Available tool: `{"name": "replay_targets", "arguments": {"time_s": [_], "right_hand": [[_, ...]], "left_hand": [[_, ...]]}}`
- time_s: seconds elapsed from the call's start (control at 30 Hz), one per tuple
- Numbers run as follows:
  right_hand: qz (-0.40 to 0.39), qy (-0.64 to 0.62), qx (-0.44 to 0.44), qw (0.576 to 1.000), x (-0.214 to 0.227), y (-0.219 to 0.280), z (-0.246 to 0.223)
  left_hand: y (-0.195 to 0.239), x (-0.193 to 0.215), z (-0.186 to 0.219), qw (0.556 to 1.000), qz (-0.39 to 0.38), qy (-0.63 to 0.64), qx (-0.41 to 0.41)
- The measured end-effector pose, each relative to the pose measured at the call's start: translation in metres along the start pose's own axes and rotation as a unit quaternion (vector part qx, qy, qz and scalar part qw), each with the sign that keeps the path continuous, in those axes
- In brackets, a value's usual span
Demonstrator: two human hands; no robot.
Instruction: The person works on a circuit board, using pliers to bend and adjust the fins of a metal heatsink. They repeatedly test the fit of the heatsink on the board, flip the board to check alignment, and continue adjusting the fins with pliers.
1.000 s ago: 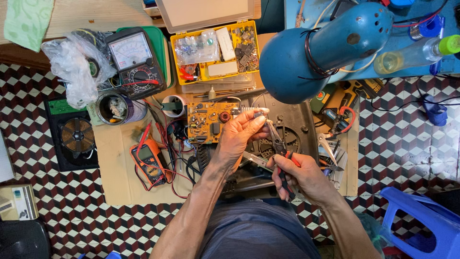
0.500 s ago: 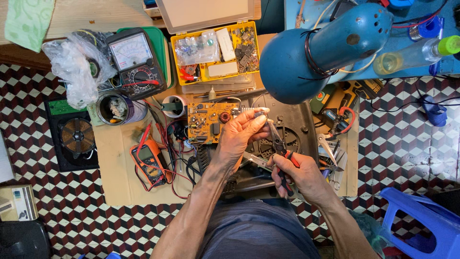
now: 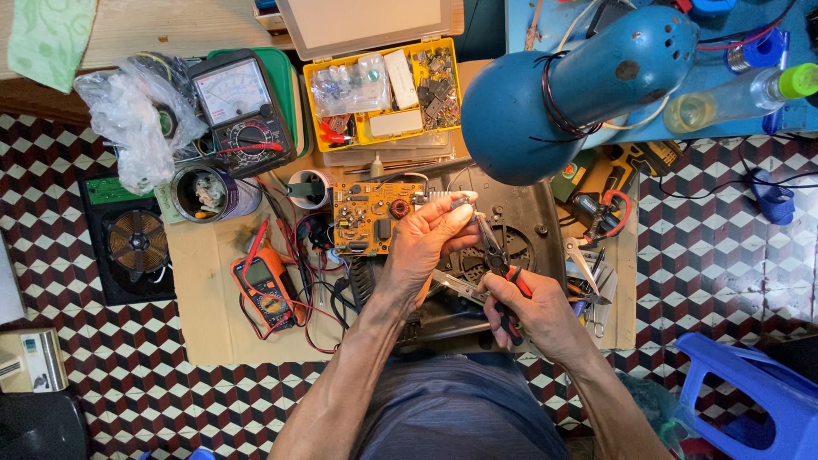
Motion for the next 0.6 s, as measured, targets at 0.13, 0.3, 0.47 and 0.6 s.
{"name": "replay_targets", "arguments": {"time_s": [0.13, 0.3, 0.47, 0.6], "right_hand": [[-0.005, 0.004, 0.004, 1.0, 0.001, -0.001, 0.002], [-0.01, 0.002, -0.009, 1.0, 0.001, -0.003, 0.006], [-0.035, 0.057, 0.012, 0.998, 0.002, -0.004, -0.003], [-0.062, -0.02, -0.031, 0.997, 0.001, -0.006, -0.004]], "left_hand": [[0.003, -0.002, 0.004, 1.0, 0.007, -0.012, 0.006], [0.004, -0.005, 0.006, 1.0, 0.011, -0.012, 0.006], [0.005, -0.008, 0.004, 1.0, 0.005, 0.002, 0.016], [0.005, -0.008, -0.002, 0.999, -0.013, -0.014, 0.035]]}}
Point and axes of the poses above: each hand's wrist, its own y-axis away from the middle knuckle, its own x-axis out of the back of the hand, z = x × y, the point moved 8 cm from there along -y, towards the middle knuckle, and after that the axes turned 9 degrees about -z, right-handed, at the moved point
